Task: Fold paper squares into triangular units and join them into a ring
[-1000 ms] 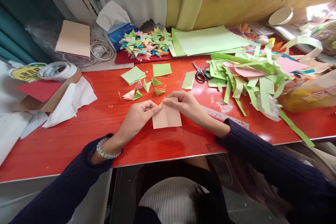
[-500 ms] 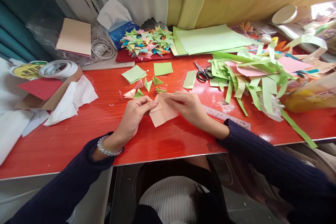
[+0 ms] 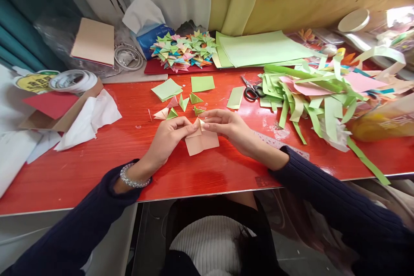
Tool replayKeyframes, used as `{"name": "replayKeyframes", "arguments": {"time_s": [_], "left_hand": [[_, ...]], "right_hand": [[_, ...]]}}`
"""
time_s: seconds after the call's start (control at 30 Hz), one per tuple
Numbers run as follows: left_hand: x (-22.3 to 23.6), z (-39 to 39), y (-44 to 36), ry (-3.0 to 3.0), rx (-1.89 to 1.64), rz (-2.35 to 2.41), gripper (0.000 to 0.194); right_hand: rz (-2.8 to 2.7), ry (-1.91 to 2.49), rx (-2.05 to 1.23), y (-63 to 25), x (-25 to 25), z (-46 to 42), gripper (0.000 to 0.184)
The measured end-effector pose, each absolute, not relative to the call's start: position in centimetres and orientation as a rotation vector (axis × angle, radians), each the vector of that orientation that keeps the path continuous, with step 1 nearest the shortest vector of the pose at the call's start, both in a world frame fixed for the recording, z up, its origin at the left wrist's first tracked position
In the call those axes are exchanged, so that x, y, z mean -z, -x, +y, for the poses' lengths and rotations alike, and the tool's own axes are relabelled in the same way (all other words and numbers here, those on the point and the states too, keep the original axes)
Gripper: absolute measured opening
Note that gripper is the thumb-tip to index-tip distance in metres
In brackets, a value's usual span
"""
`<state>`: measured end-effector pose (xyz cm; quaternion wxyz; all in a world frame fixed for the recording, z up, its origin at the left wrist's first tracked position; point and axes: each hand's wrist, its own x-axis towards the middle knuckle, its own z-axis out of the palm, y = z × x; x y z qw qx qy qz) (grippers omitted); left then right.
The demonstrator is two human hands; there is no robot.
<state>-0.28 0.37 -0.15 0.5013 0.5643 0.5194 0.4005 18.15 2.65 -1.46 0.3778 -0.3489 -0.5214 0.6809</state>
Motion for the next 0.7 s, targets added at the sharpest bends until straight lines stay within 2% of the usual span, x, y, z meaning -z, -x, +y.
{"name": "replayKeyframes", "arguments": {"time_s": [0.07, 0.2, 0.47, 0.7], "left_hand": [[0.1, 0.5, 0.2, -1.377, -0.947, 1.26, 0.032], [0.5, 1.0, 0.3, -1.424, -0.867, 1.269, 0.029], [1.9, 1.8, 0.7, -1.458, -0.832, 1.276, 0.033], [2.0, 2.0, 0.7, -1.512, -0.856, 1.299, 0.033]], "right_hand": [[-1.294, 0.911, -1.877, -18.3, 1.5, 2.9, 0.03], [-1.288, 1.008, -1.951, -18.6, 1.7, 3.4, 0.021], [-1.386, 1.082, -1.855, -18.7, 2.4, 3.8, 0.026], [-1.43, 1.025, -1.906, -18.6, 2.2, 3.9, 0.033]]}}
